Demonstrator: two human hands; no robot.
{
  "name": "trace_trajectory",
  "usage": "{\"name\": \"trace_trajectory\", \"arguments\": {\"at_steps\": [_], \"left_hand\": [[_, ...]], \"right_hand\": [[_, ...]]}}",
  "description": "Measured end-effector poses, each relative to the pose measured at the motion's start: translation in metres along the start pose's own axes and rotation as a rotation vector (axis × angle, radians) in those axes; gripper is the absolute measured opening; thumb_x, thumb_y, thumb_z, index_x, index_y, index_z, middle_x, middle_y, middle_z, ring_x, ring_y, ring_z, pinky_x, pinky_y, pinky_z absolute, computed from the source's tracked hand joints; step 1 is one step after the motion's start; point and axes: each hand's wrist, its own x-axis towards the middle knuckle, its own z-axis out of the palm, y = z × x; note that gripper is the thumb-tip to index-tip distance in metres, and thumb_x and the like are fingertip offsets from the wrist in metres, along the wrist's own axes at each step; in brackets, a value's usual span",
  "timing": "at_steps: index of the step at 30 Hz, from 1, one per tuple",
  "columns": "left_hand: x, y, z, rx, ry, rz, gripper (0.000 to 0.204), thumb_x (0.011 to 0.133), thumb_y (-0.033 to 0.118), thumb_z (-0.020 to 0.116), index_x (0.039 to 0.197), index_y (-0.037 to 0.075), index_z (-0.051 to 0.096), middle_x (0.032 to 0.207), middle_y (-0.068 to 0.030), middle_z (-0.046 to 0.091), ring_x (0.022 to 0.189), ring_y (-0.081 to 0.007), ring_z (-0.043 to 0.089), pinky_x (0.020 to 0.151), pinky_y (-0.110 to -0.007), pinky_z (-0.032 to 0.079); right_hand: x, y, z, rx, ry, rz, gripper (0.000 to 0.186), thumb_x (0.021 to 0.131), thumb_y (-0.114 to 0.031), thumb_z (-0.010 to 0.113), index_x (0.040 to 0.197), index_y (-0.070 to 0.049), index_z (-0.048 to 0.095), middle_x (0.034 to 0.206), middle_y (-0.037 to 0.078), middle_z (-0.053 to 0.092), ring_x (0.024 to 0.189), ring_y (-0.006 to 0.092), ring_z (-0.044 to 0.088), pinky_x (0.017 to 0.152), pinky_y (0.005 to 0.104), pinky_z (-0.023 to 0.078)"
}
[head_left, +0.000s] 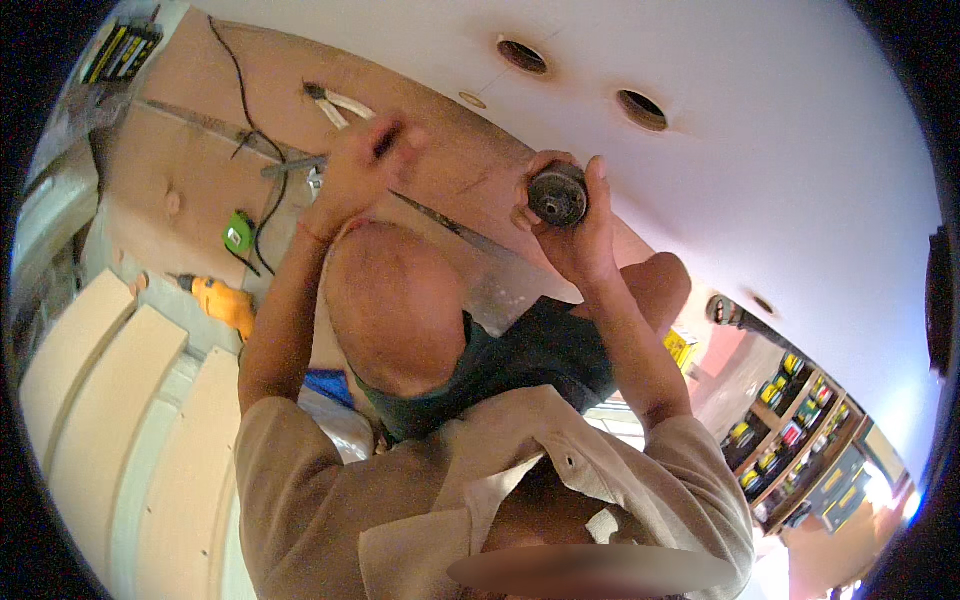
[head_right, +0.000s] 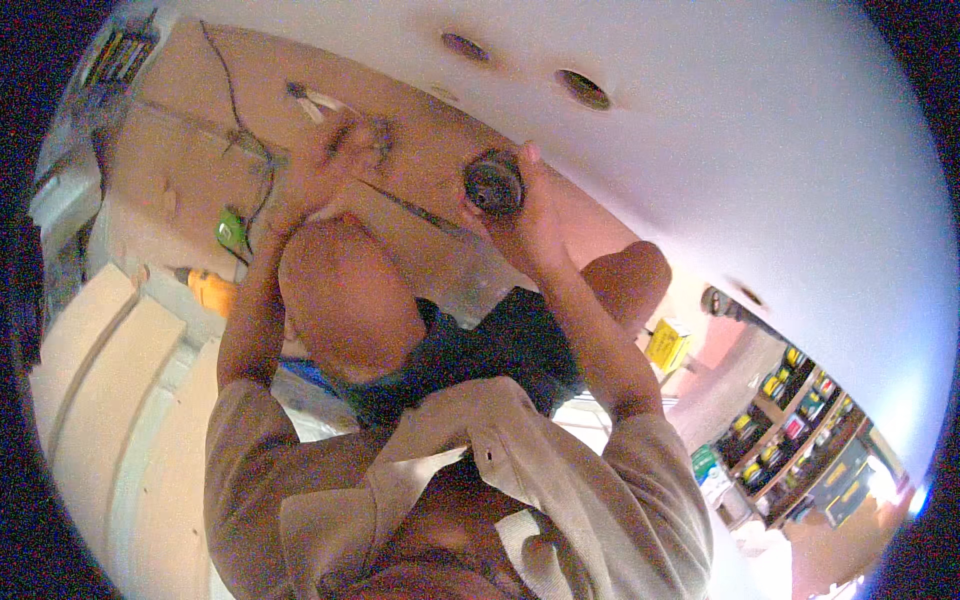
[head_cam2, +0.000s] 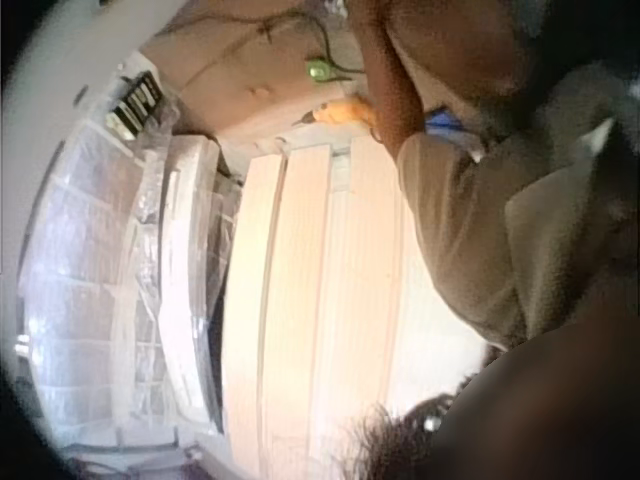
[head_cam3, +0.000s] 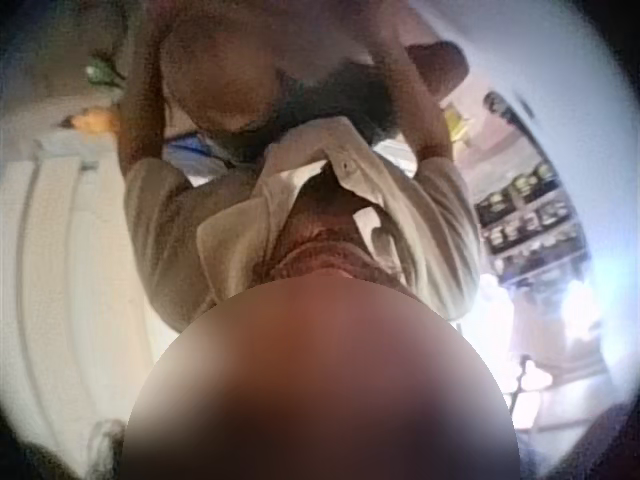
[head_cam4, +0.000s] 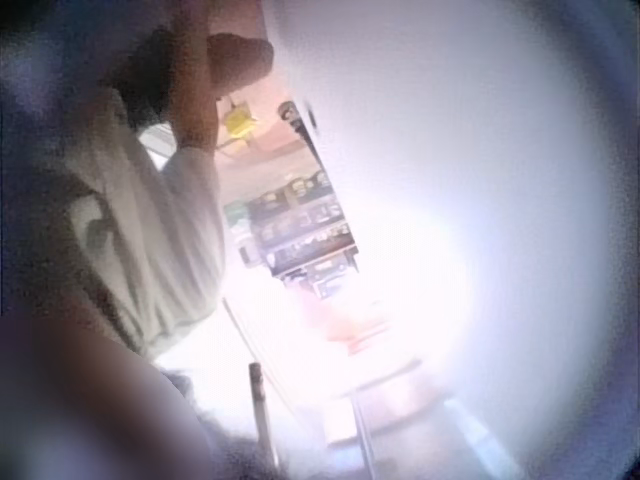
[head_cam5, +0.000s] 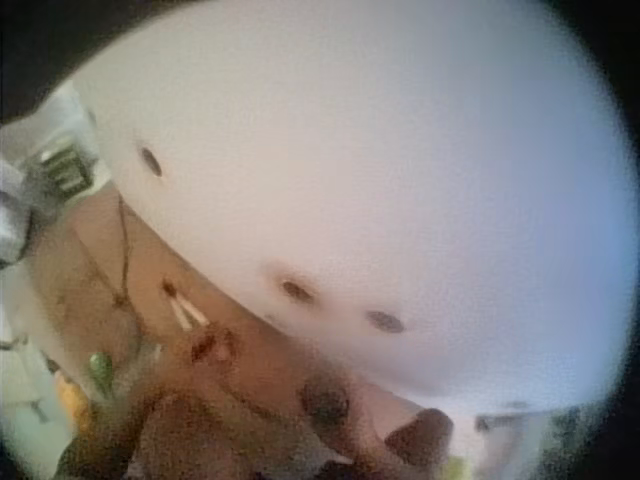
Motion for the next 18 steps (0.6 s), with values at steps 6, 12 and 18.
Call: {"name": "trace_trajectory", "arguments": {"at_steps": [6,12,18], "left_hand": [[-0.039,0.082,-0.031,-0.170,0.397,-0.425,0.031,0.101,0.032,0.059,0.096,0.002,0.062,0.073,0.0026,0.053,0.069,-0.0068,0.046,0.062,-0.024,0.039],[-0.080,0.155,-0.033,-0.065,0.355,-0.251,0.030,0.100,0.032,0.061,0.096,0.002,0.062,0.072,0.0019,0.051,0.068,-0.0069,0.043,0.061,-0.024,0.037],[-0.111,0.244,-0.036,0.436,0.152,-0.035,0.026,0.094,0.026,0.064,0.099,0.001,0.063,0.082,-0.0145,0.065,0.074,-0.0300,0.063,0.067,-0.038,0.049]], "right_hand": [[-0.040,-0.046,0.002,-0.002,-0.120,0.014,0.065,0.097,-0.069,0.035,0.108,-0.010,0.058,0.092,0.006,0.060,0.072,0.0180,0.053,0.066,0.0350,0.045],[-0.055,-0.050,-0.003,0.168,-0.369,0.122,0.068,0.097,-0.069,0.034,0.106,-0.005,0.057,0.094,0.008,0.058,0.066,0.0168,0.049,0.063,0.0334,0.042],[-0.089,-0.044,-0.005,-0.013,-0.356,-0.020,0.064,0.101,-0.063,0.032,0.106,-0.004,0.057,0.088,0.009,0.058,0.067,0.0182,0.054,0.062,0.0340,0.048]]}}
